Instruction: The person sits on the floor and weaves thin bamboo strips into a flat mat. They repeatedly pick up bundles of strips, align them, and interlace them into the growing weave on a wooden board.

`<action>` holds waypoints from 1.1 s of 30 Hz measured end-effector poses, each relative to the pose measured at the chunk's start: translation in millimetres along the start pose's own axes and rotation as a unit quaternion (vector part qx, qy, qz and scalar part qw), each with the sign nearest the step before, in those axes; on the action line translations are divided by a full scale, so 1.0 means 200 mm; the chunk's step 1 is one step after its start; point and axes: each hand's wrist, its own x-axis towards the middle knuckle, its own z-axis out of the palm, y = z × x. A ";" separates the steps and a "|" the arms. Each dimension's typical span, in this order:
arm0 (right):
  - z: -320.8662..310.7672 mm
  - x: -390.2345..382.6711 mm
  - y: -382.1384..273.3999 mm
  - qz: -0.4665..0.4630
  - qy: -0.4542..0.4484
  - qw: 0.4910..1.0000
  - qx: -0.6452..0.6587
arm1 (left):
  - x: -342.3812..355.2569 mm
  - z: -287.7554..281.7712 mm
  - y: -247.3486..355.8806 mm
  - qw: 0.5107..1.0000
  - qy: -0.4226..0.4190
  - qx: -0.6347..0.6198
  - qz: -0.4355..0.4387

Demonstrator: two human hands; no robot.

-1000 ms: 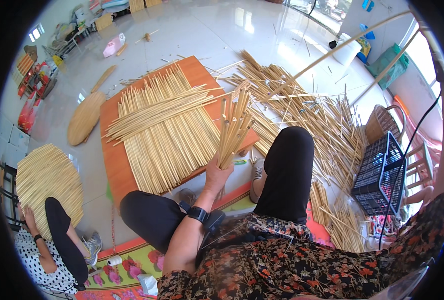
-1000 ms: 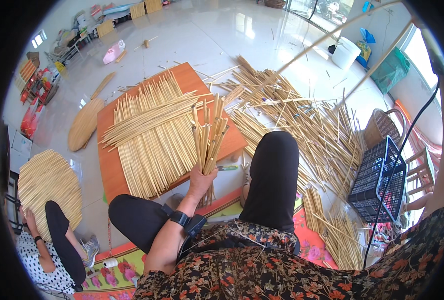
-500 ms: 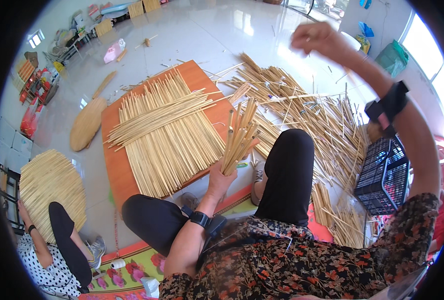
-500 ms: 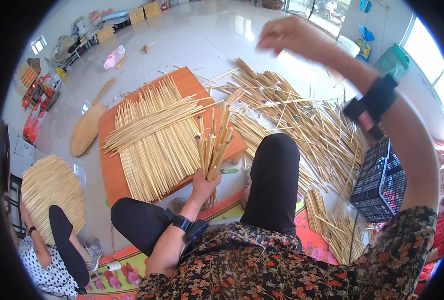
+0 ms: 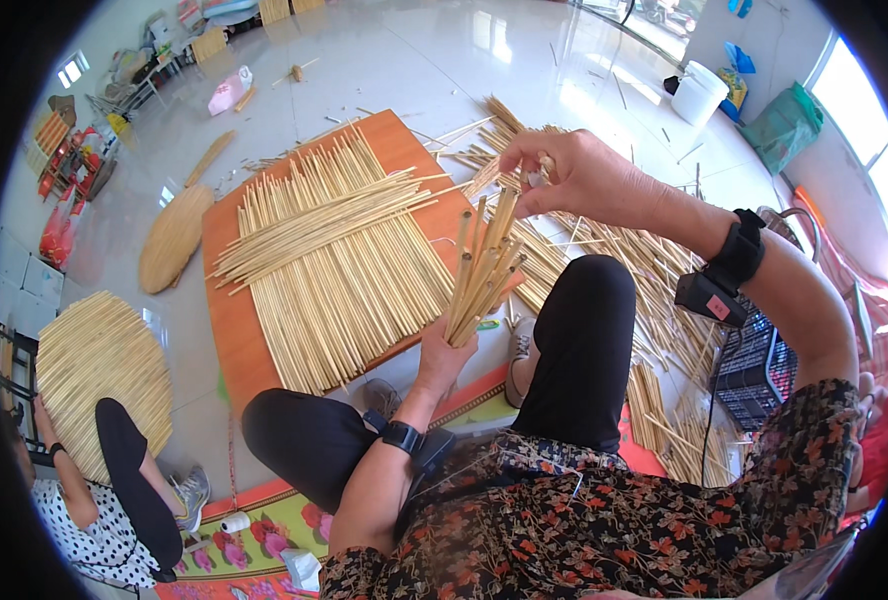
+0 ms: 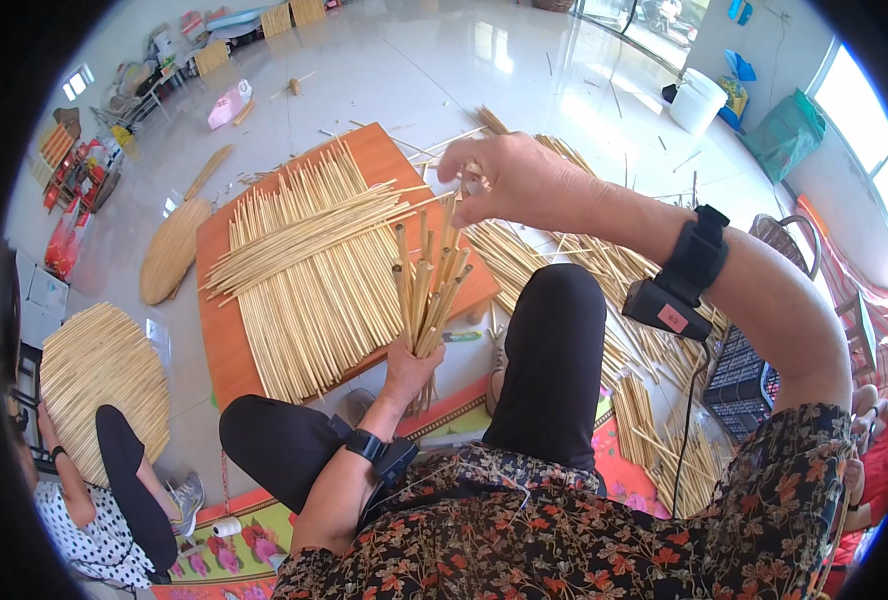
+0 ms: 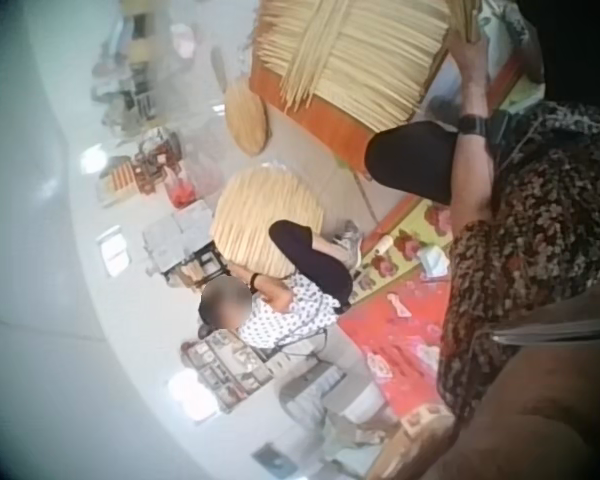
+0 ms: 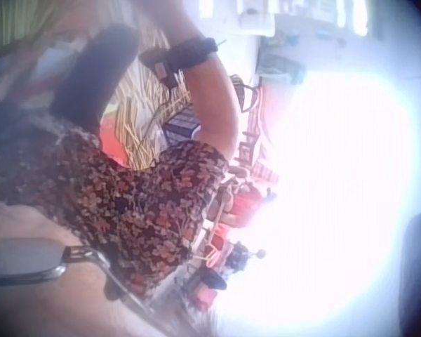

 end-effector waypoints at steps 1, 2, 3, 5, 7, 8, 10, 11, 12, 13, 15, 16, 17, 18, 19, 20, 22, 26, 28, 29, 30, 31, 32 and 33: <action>0.01 0.01 0.04 -0.016 -0.018 1.000 -0.006 | 0.00 0.00 0.00 1.000 0.003 0.001 0.005; 0.02 0.01 0.06 -0.031 -0.036 0.999 -0.012 | 0.01 0.01 0.00 1.000 0.006 0.003 0.010; 0.02 0.01 0.08 -0.035 -0.044 0.998 -0.017 | 0.01 0.01 0.00 1.000 0.010 0.004 0.015; 0.04 0.01 0.09 -0.045 -0.061 0.997 -0.024 | 0.00 0.01 0.00 1.000 0.000 0.015 0.010; 0.06 0.01 0.09 -0.053 -0.034 0.998 0.009 | 0.00 0.00 0.01 1.000 -0.003 0.011 0.006; 0.06 0.00 0.09 -0.057 -0.019 0.998 0.026 | 0.00 0.00 0.01 1.000 -0.001 0.003 0.004; 0.10 0.01 0.10 -0.073 0.000 0.996 0.046 | 0.00 0.00 0.01 1.000 0.000 -0.003 0.004; 0.11 0.02 0.10 -0.081 0.009 0.995 0.055 | 0.00 0.00 0.02 1.000 -0.001 0.000 0.007; 0.10 0.02 0.10 -0.067 -0.006 0.996 0.055 | 0.00 0.00 0.02 1.000 -0.001 0.002 0.009; 0.10 0.03 0.09 -0.055 -0.021 0.997 0.056 | 0.00 0.00 0.02 1.000 -0.005 0.009 0.010; 0.09 0.03 0.08 -0.030 -0.040 0.997 0.059 | 0.00 0.00 0.02 1.000 -0.013 0.024 0.012; 0.09 0.03 0.07 -0.019 -0.043 0.997 0.063 | 0.00 0.00 0.02 1.000 -0.011 0.015 0.015; 0.09 0.04 0.07 -0.008 -0.046 0.997 0.066 | 0.00 0.00 0.02 1.000 -0.009 0.007 0.018; 0.08 0.04 0.09 0.004 -0.032 0.996 0.086 | 0.00 0.00 0.01 1.000 -0.007 -0.002 0.021; 0.08 0.06 0.14 0.015 -0.018 0.994 0.107 | 0.00 0.00 0.01 1.000 -0.003 -0.011 0.012; 0.05 0.08 0.15 0.027 -0.005 0.992 0.126 | 0.00 0.00 0.00 1.000 0.000 -0.022 0.003; -0.11 0.11 0.16 0.030 0.025 0.988 0.148 | 0.00 -0.01 -0.01 1.000 0.007 -0.019 -0.009; -0.40 0.17 0.28 -0.031 0.132 0.969 0.207 | 0.02 -0.01 0.00 1.000 0.002 0.007 -0.026; -0.46 0.16 0.29 -0.053 0.136 0.962 0.232 | 0.03 0.01 0.00 0.999 -0.005 0.007 -0.032; -0.45 0.16 0.28 -0.054 0.139 0.955 0.258 | 0.03 0.00 0.00 0.999 -0.006 0.007 -0.032; -0.42 0.16 0.27 -0.045 0.114 0.951 0.283 | 0.02 0.00 -0.01 0.999 -0.008 0.007 -0.032; -0.36 0.15 0.27 -0.036 0.090 0.946 0.309 | 0.02 -0.01 0.00 0.999 -0.007 -0.003 -0.035; -0.30 0.14 0.26 -0.013 0.080 0.944 0.320 | 0.00 0.00 0.02 0.999 -0.008 -0.013 -0.039; -0.25 0.14 0.23 0.013 0.044 0.942 0.332 | -0.01 0.00 0.05 0.999 -0.009 -0.023 -0.042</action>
